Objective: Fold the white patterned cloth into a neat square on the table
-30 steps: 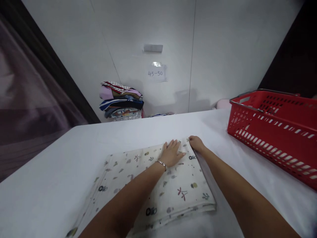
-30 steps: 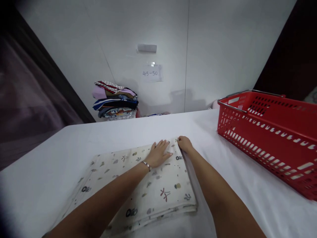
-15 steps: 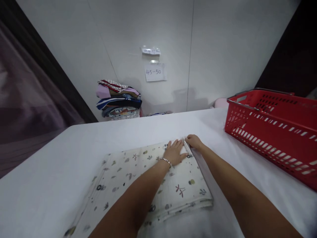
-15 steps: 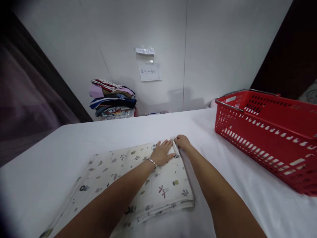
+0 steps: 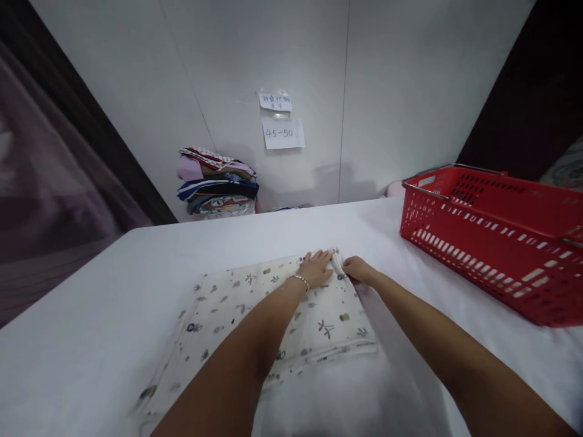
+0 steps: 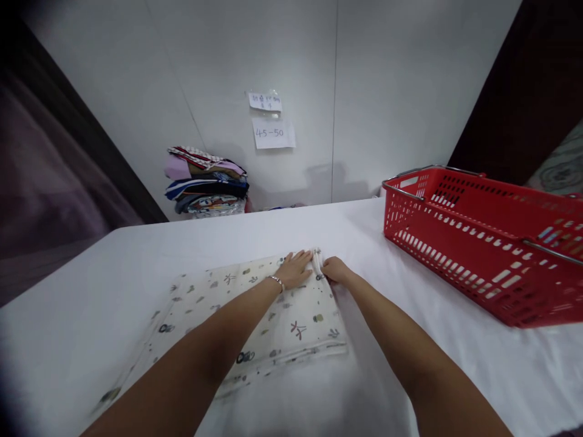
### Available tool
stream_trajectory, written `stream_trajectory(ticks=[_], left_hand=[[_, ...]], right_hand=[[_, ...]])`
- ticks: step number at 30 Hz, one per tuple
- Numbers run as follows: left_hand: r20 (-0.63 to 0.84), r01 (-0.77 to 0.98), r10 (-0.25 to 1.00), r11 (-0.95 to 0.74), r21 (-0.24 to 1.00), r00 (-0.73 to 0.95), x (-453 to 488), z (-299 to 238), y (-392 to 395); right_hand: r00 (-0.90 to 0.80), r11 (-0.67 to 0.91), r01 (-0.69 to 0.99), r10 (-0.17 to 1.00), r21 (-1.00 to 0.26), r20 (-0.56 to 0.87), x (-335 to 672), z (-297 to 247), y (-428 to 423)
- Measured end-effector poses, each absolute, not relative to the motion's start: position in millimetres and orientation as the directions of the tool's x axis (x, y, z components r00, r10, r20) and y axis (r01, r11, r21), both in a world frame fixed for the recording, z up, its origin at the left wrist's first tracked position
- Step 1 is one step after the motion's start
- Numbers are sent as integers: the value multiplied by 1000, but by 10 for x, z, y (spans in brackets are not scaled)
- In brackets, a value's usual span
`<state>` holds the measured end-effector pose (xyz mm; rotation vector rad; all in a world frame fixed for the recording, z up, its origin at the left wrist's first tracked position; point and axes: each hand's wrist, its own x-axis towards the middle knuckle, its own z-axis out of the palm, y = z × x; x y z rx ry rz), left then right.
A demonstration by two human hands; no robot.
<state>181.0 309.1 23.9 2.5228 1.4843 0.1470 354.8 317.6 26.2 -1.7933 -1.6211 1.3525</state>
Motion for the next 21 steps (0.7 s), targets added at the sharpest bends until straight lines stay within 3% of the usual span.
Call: stream_trajectory(ticks=[8,17,21], left_hand=[[20,837,864,-494,234,504,1966,200,2753],[-30,850,873,-466,247,487,1974,210,2768],[-35,862,883,-448,236,468,2007,260,2739]], right_hand=[[-127,-349,429,890,-833,-439,3577,276,3070],[-308,-428,455,746,-781,-590,3694,382,2889],[-302,-417,433,768,-799,-565,3745,329,2740]])
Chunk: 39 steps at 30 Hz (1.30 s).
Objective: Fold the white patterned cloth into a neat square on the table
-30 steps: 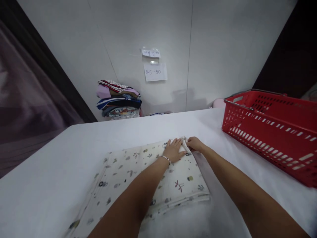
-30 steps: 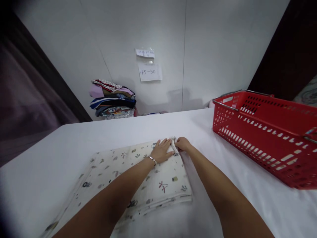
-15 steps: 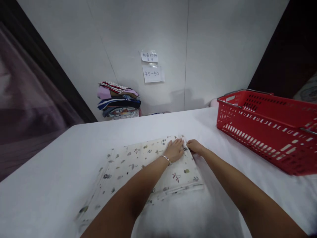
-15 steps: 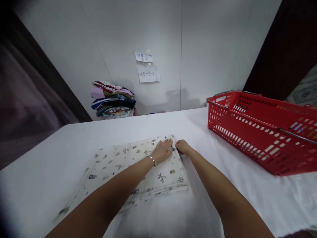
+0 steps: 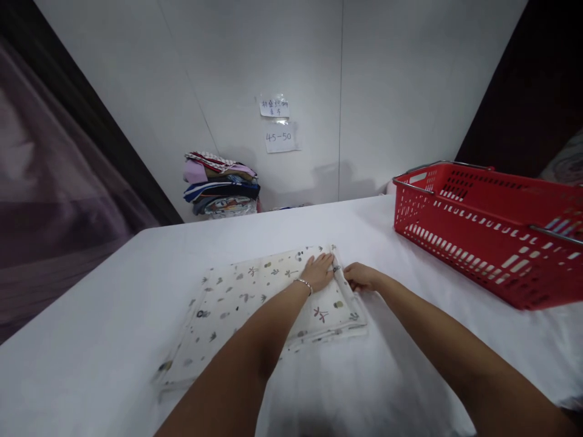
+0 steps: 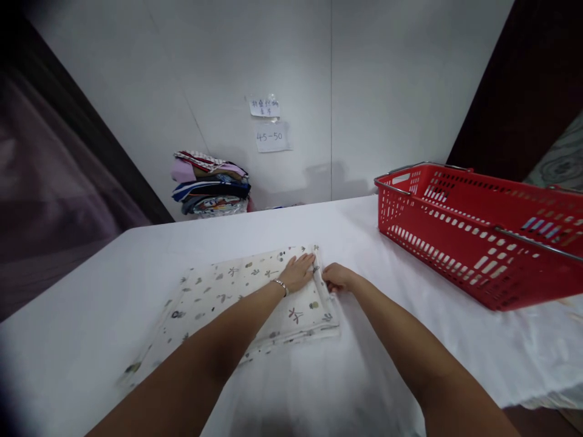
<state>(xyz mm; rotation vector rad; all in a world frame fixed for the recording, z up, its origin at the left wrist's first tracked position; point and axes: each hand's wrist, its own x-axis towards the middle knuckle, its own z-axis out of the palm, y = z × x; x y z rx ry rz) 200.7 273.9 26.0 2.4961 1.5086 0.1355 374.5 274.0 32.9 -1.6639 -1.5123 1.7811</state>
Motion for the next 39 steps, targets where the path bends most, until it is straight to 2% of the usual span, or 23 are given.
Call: stream_trajectory(ticks=[8,13,17,22,26,33,39], left_hand=[[38,835,860,-504,222,509,2030,295,2380],[8,832,847,-523,183,531,2017,225,2246],[-39,843,860,-488,229,508,2025,296,2204],[106,815,866,-496,299,488,2037,437,1787],[149,797,861,-507,328,487,2093,472,1414],[106,820,856,-515,251,505,2216,466,1301],[109,775,804,-594,218,585,2195,470,1321]], right_hand=[[-250,-389,398,825,-831,-506,3754,275,2632],[-228,-378,425,834,-822,-502,3735,333,2604],[-215,-408,423,822,-809,-527,3761,376,2558],[-286,-441,437,758,-784,-586,3864,423,2429],[-323,-440,460,726,-771,-607,3931,406,2276],[-305,-408,514,735,-755,-605,3949,390,2078],[-244,-385,516,790,-765,-562,3911,416,1966]])
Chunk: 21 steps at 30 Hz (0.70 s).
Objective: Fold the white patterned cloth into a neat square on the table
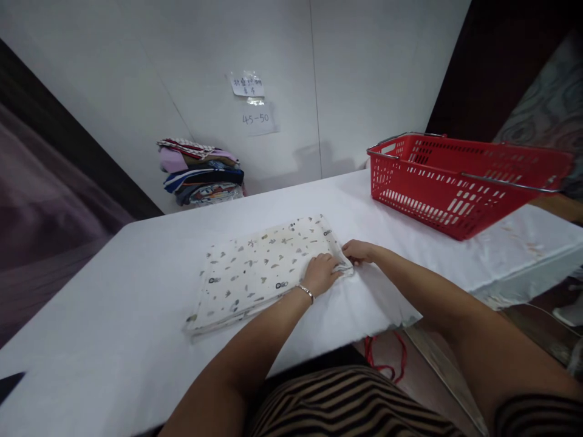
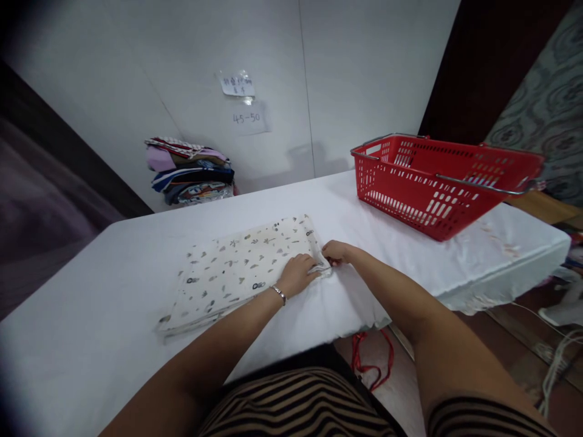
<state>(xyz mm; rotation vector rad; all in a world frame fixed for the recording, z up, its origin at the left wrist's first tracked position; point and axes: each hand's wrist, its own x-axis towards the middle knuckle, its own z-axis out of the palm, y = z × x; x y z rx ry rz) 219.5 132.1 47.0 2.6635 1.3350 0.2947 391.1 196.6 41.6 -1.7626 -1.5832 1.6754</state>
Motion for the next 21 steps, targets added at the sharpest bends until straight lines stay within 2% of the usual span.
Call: stream_trajectory(ticks=[5,13,21], left_hand=[[56,763,776,-629,148,629,2189,505,1296],[-5,794,795,-606,58,607,2278,536,1196],[15,800,804,-594,81,595,2192,480,1206]], right_hand=[[-212,-383,507,813,-772,-542,3895,422,1931],[-199,-370,501,830,-782,-520,3899,425,1904],[-237,-364,463,828,-808,-509,3957,364,1905]])
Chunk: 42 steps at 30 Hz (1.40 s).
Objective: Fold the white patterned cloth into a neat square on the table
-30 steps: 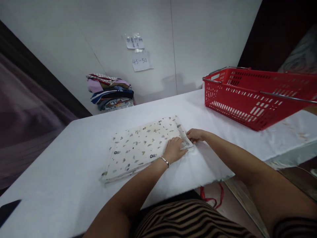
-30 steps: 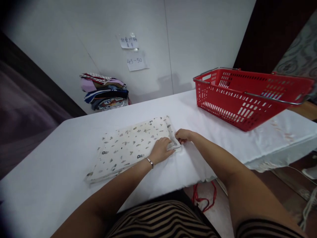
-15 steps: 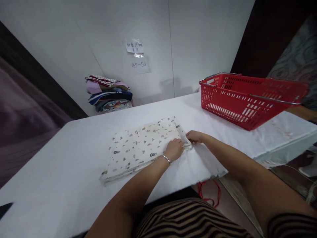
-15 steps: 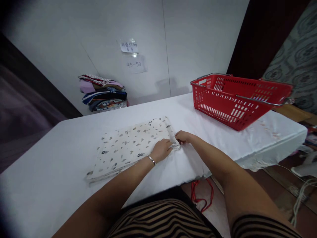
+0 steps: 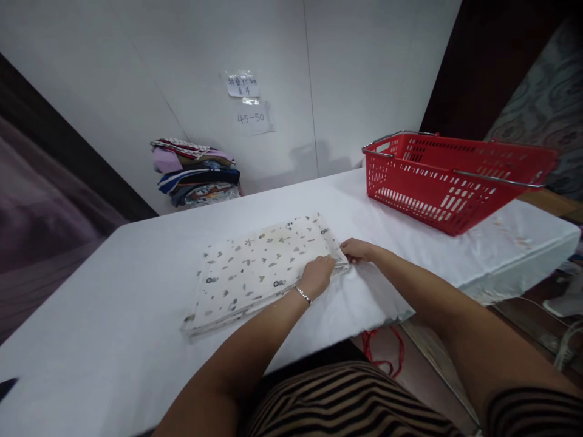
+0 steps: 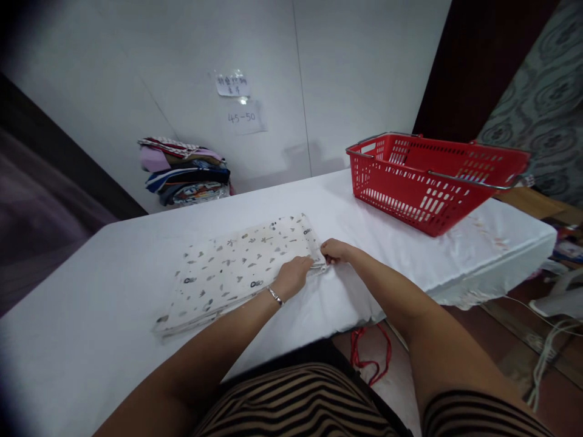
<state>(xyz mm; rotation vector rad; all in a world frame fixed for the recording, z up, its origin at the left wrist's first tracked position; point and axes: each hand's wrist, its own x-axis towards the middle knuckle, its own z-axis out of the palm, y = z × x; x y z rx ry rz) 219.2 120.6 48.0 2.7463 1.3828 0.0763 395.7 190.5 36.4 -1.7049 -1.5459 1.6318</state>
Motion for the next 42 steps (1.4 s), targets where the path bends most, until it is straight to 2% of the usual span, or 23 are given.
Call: stream_trajectory(ticks=[8,19,23,26,29,33,35,37,40,42], left_hand=[[76,783,795,-607,139,603,2133,360,1143],[167,761,760,-645,72,628,2140,255,1055],[173,762,762,-642,81,624,2121,292,1032],[151,749,755,-655,103,639,2113,354,1023],[141,722,748,-663,198,649,2094,445,1075],[197,749,832,-554,363,519,1905,544,1281],[204,827,903,-429,365,378,1722,521,1377],[145,894,951,-306,328,272,1539,437,1411],[68,919,969,-247,307,238,1392,297,1369],[34,902,966,-253,349,257,1375,273,1357]], right_hand=[[-220,-394,396,836,-829,-503,3964,301,1904],[-195,-369,363,868,-855,-457,3893,373,1747],[-217,-415,262,855,-871,-472,3894,414,1679],[-214,-434,230,850,-871,-481,3902,369,1669],[-178,-409,222,875,-885,-450,3910,280,1679],[-150,-383,201,898,-902,-414,3924,200,1673],[-143,-378,203,901,-903,-410,3929,204,1658],[-140,-395,217,893,-893,-429,3930,228,1646],[-174,-413,276,867,-868,-467,3934,258,1647],[-210,-396,311,858,-864,-469,3948,249,1654]])
